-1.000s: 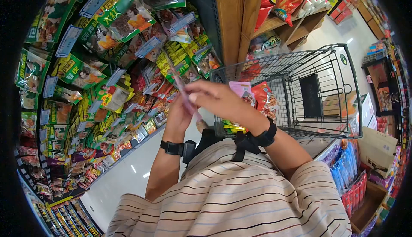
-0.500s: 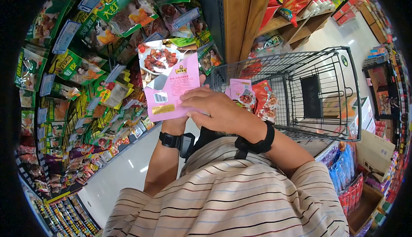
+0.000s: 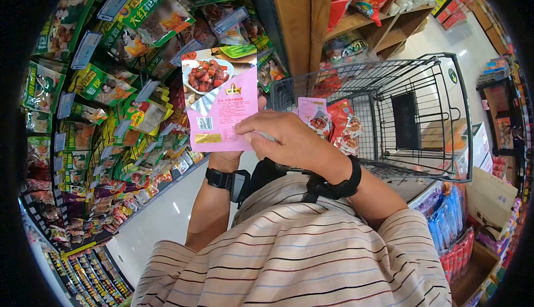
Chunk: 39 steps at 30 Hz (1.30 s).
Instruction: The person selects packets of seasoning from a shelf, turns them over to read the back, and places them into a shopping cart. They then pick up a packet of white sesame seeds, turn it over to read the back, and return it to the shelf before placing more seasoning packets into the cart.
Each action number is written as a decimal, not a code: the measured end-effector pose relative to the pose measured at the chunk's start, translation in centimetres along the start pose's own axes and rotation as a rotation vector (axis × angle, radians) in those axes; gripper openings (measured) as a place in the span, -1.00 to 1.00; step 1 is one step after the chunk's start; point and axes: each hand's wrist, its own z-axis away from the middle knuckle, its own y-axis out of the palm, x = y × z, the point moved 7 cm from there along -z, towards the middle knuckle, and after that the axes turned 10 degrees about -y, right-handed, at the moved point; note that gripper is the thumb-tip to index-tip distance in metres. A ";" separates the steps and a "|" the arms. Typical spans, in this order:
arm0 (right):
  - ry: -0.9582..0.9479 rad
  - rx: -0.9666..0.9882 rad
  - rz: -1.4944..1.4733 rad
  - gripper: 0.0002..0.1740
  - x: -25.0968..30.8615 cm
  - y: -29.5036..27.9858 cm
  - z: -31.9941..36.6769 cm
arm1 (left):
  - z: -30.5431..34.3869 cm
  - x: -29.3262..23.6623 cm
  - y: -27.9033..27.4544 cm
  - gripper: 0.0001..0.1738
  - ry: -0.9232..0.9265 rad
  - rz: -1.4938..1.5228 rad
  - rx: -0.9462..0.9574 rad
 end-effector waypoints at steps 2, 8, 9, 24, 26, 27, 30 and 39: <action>0.032 -0.012 -0.024 -0.74 0.4 -0.3 0.3 | -0.1 0.5 -0.3 -0.35 -0.033 0.115 0.052; 0.001 -0.046 0.016 -0.76 1.3 -0.8 -0.3 | -0.6 -0.6 0.1 -0.37 -0.047 0.002 0.036; 0.006 -0.065 0.024 -0.76 1.4 -0.8 -0.6 | -0.8 -0.9 0.1 -0.37 -0.064 -0.002 0.045; 0.112 -0.229 0.107 -0.75 1.6 0.8 -6.1 | -3.2 -6.8 0.0 -0.38 -0.281 0.401 0.354; 0.130 -0.248 0.107 -0.74 1.6 1.1 -6.6 | -3.2 -7.7 -1.0 -0.39 -0.175 -0.039 0.215; 0.113 -0.276 0.130 -0.76 1.7 1.2 -6.8 | -3.1 -8.2 -1.2 -0.40 -0.139 -0.173 0.186; 0.087 -0.336 0.189 -0.78 1.5 1.5 -7.3 | -3.2 -8.9 -1.8 -0.41 -0.117 -0.288 0.182; 0.170 -0.379 0.225 -0.75 1.3 2.2 -7.8 | -4.5 -7.8 -5.5 -0.44 -0.350 0.260 0.262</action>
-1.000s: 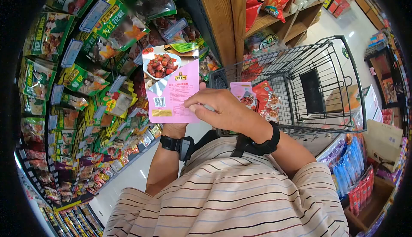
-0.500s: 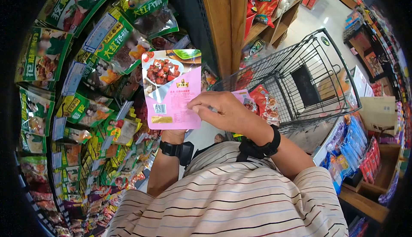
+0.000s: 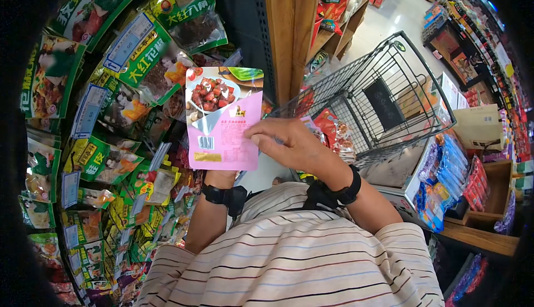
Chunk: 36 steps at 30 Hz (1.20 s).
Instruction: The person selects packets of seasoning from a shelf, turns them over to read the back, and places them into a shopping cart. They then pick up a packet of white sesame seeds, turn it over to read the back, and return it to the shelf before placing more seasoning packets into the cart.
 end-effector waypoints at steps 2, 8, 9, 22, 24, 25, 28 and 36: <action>0.021 0.000 -0.002 -0.72 -0.1 -0.1 -0.1 | 0.2 -0.2 0.0 -0.43 0.028 -0.118 -0.065; 0.176 -0.023 -0.298 -0.68 -2.3 -0.4 -0.1 | -0.7 0.5 1.8 -0.43 -0.048 -0.348 -0.125; 0.200 -0.018 -0.350 -0.65 -2.7 -0.4 -0.3 | -0.8 0.6 1.7 -0.44 -0.105 -0.307 -0.141; 0.545 -0.008 -0.267 -0.47 -7.3 1.1 -1.6 | 0.0 -2.2 -6.9 -0.52 0.215 -0.731 -0.667; 0.544 -0.045 -0.235 -0.54 -9.4 1.2 -1.7 | 0.2 -3.1 -6.9 -0.55 0.217 -0.788 -0.632; 0.508 -0.115 -0.276 -0.60 -11.4 1.3 -1.7 | 0.2 -3.5 -6.8 -0.55 0.185 -0.765 -0.597; 0.519 -0.208 -0.444 -0.68 -14.5 1.3 -2.2 | 0.3 -3.9 -3.6 -0.53 0.078 -0.642 -0.440; 0.526 -0.283 -0.337 -0.55 -18.0 0.2 -0.4 | -2.2 -7.0 -6.7 -0.47 0.201 -0.897 -0.560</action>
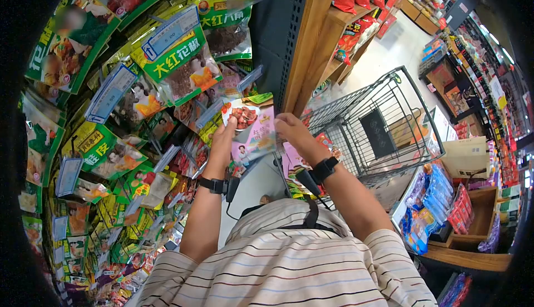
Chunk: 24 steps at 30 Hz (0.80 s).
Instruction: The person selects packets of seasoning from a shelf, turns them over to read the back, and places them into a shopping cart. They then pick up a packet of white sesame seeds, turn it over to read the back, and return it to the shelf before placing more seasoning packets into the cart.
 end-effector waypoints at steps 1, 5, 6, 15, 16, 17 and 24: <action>0.030 0.002 -0.005 -0.54 -0.2 -0.6 0.5 | -0.7 -0.4 -0.3 -0.48 0.021 -0.018 -0.015; 0.105 -0.035 -0.021 -0.54 0.1 -3.0 3.2 | -4.5 -0.6 -1.6 -0.44 0.115 -0.167 -0.130; 0.113 -0.053 -0.024 -0.55 0.4 -3.5 4.0 | -4.6 -1.3 -1.8 -0.41 0.112 -0.250 -0.211; 0.171 -0.152 -0.138 -0.59 -0.7 -6.8 7.1 | -5.5 -3.4 -0.7 -0.25 0.047 -0.343 -0.258; 0.158 -0.132 -0.144 -0.58 -0.3 -6.5 7.0 | -5.5 -3.9 -0.5 -0.27 0.099 -0.329 -0.261; 0.146 -0.111 -0.151 -0.57 0.1 -6.1 6.9 | -5.4 -4.3 -0.2 -0.29 0.151 -0.316 -0.264; 0.135 -0.001 -0.098 -0.58 2.2 -3.0 4.5 | -5.5 -6.2 0.4 -0.41 0.322 -0.354 -0.287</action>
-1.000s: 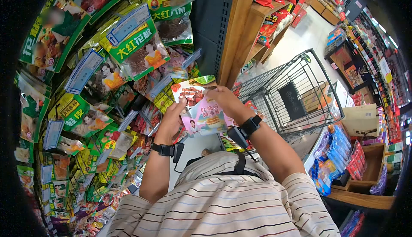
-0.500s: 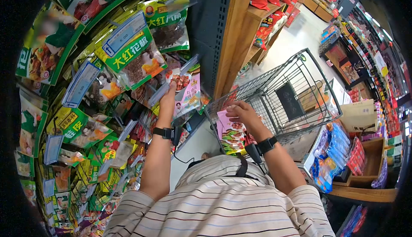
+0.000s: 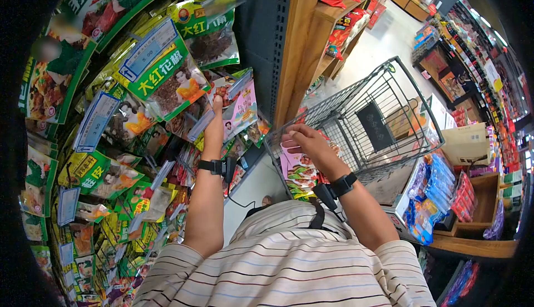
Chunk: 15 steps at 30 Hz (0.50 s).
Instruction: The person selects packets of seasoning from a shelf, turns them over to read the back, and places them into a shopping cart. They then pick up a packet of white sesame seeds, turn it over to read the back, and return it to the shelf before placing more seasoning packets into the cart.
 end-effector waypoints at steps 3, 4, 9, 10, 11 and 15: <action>-0.017 0.011 0.005 -0.61 0.0 0.5 -0.4 | -0.2 -0.1 -0.3 -0.43 -0.007 -0.070 -0.009; -0.010 0.014 0.003 -0.62 -0.1 0.6 -0.4 | -0.4 0.2 -0.2 -0.43 -0.001 -0.049 -0.006; 0.017 0.029 0.017 -0.68 -0.1 0.7 0.1 | -0.9 1.4 0.5 -0.43 -0.005 0.060 0.025; 0.023 0.022 0.018 -0.68 -0.1 0.6 0.1 | -1.1 1.7 0.4 -0.43 -0.006 0.027 0.001; 0.029 0.014 0.017 -0.68 -0.3 0.4 0.1 | -1.4 2.0 0.3 -0.42 -0.007 -0.007 -0.022; 0.040 0.008 -0.004 -0.67 -0.6 -0.3 0.4 | -1.6 2.4 -0.2 -0.39 -0.066 -0.113 -0.076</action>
